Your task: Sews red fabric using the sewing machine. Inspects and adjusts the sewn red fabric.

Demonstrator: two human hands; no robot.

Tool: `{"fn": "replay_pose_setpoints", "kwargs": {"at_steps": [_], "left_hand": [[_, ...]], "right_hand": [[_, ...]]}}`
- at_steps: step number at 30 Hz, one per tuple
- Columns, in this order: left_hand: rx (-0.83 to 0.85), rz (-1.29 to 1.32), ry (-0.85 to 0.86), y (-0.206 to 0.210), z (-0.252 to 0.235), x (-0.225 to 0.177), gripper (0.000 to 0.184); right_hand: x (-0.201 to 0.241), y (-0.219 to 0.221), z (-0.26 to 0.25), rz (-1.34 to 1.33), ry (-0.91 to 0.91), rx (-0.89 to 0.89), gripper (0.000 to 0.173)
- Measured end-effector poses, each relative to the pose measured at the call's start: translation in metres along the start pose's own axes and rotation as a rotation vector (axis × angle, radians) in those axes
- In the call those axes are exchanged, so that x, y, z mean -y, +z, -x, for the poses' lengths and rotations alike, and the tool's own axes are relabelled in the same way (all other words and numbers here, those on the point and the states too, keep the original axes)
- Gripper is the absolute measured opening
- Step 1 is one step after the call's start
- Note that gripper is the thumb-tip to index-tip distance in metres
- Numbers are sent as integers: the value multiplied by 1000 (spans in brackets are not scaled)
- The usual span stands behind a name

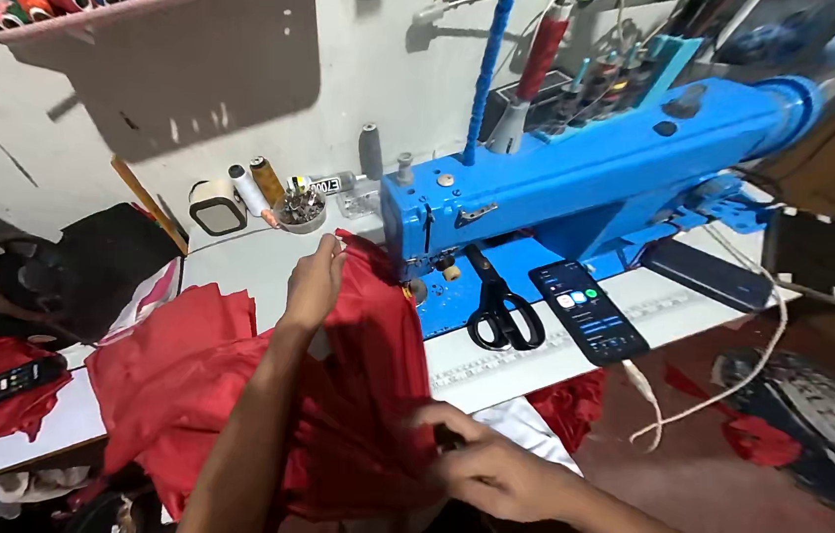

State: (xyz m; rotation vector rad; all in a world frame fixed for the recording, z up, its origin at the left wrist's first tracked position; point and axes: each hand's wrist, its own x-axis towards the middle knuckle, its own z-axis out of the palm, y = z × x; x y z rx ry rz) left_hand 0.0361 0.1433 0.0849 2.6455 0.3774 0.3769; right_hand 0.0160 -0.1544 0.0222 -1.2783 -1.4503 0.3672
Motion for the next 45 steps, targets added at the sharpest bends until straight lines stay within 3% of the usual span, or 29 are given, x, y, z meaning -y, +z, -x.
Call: {"fn": "replay_pose_setpoints", "kwargs": {"at_steps": [5, 7, 10, 14, 16, 17, 20, 22, 24, 27, 33, 40, 43, 45], "left_hand": [[99, -344, -86, 25, 1, 24, 28], [91, -392, -155, 31, 11, 12, 28], [23, -180, -35, 50, 33, -8, 42], [408, -93, 63, 64, 67, -29, 71], [423, -161, 63, 70, 90, -30, 80], [380, -196, 57, 72, 102, -28, 83], [344, -215, -5, 67, 122, -26, 85], [423, -200, -57, 58, 122, -27, 81], [486, -174, -87, 52, 114, -26, 78], [509, -147, -72, 49, 104, -22, 76], [539, -156, -32, 45, 95, -34, 69], [559, -108, -20, 40, 88, -30, 63], [482, -2, 119, 50, 88, -40, 48], [394, 77, 194, 65, 91, -47, 39]], "right_hand": [[-22, 29, 87, 41, 383, -358, 14], [-23, 40, 97, -43, 455, -379, 15], [-27, 39, 87, -422, 479, -312, 17], [-30, 42, 63, -1297, 602, -428, 11], [-21, 40, 55, -1421, 692, -520, 8], [-13, 39, 52, -1317, 771, -581, 8], [0, 39, 45, -824, 985, -650, 31], [2, 37, 43, -738, 1035, -683, 38], [6, 34, 40, -788, 1057, -705, 34], [7, 30, 41, -948, 1046, -717, 15], [7, 26, 35, -929, 997, -711, 22], [3, 16, 36, -693, 917, -647, 21], [-2, 21, 34, -388, 857, -636, 7], [-8, 27, 35, -119, 749, -625, 16]]}}
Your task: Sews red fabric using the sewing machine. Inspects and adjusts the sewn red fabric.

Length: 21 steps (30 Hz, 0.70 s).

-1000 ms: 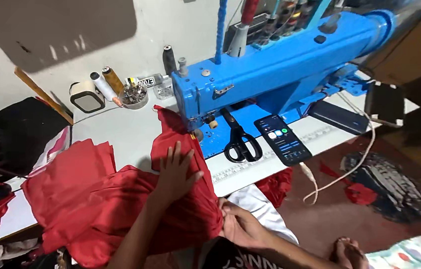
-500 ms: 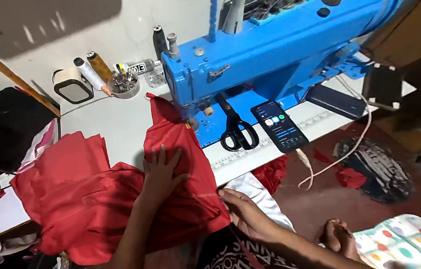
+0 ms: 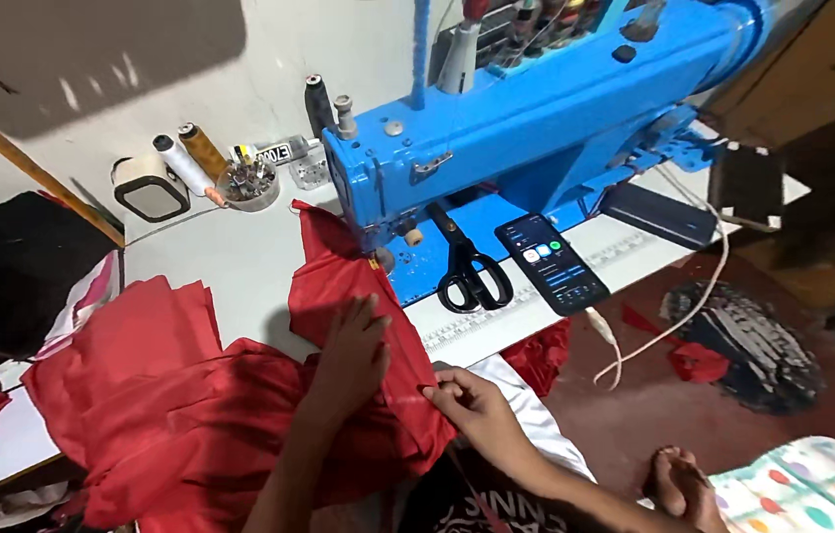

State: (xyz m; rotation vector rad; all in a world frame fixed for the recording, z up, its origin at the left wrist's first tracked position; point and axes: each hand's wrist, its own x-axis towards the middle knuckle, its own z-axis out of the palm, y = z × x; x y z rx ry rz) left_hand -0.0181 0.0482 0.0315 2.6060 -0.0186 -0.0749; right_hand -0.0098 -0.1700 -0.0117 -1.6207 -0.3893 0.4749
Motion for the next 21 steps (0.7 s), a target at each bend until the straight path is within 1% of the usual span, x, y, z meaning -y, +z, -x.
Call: {"fn": "replay_pose_setpoints", "kwargs": {"at_steps": [3, 5, 7, 9, 12, 14, 18, 21], "left_hand": [[-134, 21, 73, 28, 0, 1, 36], [-250, -25, 83, 43, 5, 4, 35], [-302, -86, 59, 46, 13, 5, 37], [-295, -123, 24, 45, 21, 3, 39], [-265, -159, 26, 42, 26, 1, 39], [-246, -175, 32, 41, 26, 0, 39], [-237, -170, 33, 41, 26, 0, 38], [-252, -112, -1, 39, 23, -2, 35]], "right_hand": [[-12, 0, 0, 270, -221, -70, 35], [-17, -3, 2, 430, -315, -99, 40], [-21, -4, 3, 552, -402, -138, 39], [-23, -5, 3, 636, -494, -161, 36], [-26, -4, 0, 744, -613, -153, 33], [-26, -2, 0, 788, -628, -133, 33], [-28, 0, -1, 815, -602, -98, 34], [-26, 1, -2, 822, -585, -89, 35]]}}
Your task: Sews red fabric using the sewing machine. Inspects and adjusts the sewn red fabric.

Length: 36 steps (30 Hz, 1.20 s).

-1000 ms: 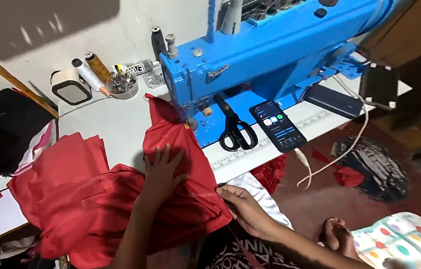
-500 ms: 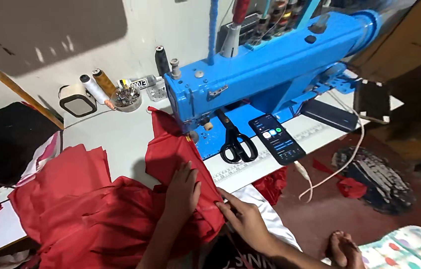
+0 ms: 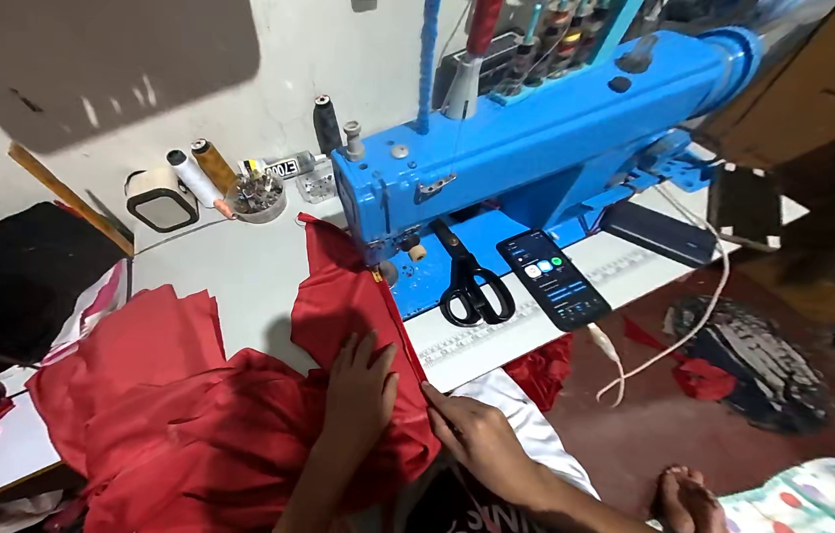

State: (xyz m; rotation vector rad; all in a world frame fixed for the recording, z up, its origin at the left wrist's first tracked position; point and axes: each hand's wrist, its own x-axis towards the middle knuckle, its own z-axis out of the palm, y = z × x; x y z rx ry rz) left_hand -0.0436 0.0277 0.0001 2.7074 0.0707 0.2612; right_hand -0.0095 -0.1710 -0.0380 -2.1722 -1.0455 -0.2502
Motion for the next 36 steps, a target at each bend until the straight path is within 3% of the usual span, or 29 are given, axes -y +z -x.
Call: {"fn": "replay_pose_setpoints", "kwargs": {"at_steps": [5, 10, 14, 18, 25, 36], "left_hand": [[-55, 22, -191, -1, -18, -14, 54], [-55, -35, -172, 4, -22, -10, 59], [80, -21, -230, 1, -27, -7, 66], [117, -15, -252, 0, -30, -4, 71], [116, 5, -249, 1, -30, 3, 71], [149, -9, -252, -5, -45, 13, 72]], "right_hand": [[4, -4, -1, 0, 31, 49, 36], [-1, -21, -35, -16, 34, 127, 33], [-26, -20, -94, 32, -121, 80, 31], [-56, -1, -130, 37, -245, 189, 29], [-69, 10, -129, 78, -322, 155, 29], [-67, 8, -148, 127, -290, 270, 35]]}}
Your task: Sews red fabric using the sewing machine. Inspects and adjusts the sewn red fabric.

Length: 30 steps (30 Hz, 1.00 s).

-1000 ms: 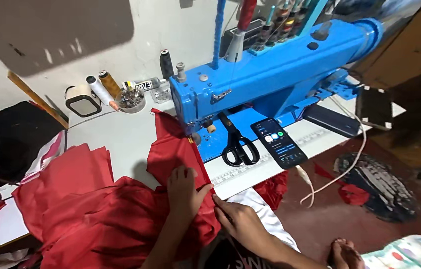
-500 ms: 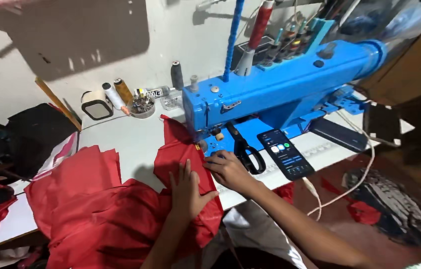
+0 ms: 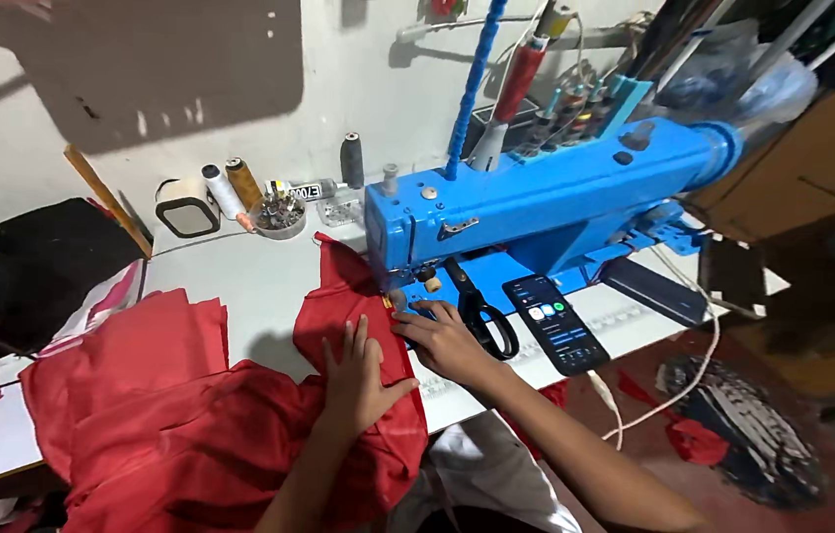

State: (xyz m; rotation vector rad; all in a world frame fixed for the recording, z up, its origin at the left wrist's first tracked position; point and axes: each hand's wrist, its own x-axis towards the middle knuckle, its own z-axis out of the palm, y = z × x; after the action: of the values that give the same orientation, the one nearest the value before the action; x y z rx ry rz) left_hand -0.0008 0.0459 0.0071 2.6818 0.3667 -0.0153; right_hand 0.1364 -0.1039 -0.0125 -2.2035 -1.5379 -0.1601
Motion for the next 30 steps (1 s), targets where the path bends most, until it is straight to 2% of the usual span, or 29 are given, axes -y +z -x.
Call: {"fn": "replay_pose_setpoints", "kwargs": {"at_steps": [7, 11, 15, 17, 20, 26, 30], "left_hand": [[-20, 22, -8, -3, -13, 2, 72], [-70, 27, 11, 2, -21, 6, 80], [4, -14, -1, -2, -27, 8, 101], [28, -27, -4, -4, -29, 8, 106], [57, -49, -13, -9, -34, 9, 107], [142, -43, -7, -19, -50, 17, 112], [164, -52, -20, -25, -64, 19, 111]], "right_hand": [[-1, 1, -8, 54, 73, 27, 44], [-1, 6, -10, 77, 105, 5, 47], [-1, 5, -11, 58, 127, 23, 49], [-3, 6, -9, 18, 83, -40, 45], [-6, 7, -5, -33, 47, -115, 37], [-4, 6, -6, 30, 95, -74, 48], [-1, 7, -10, 95, 157, -31, 48]]}}
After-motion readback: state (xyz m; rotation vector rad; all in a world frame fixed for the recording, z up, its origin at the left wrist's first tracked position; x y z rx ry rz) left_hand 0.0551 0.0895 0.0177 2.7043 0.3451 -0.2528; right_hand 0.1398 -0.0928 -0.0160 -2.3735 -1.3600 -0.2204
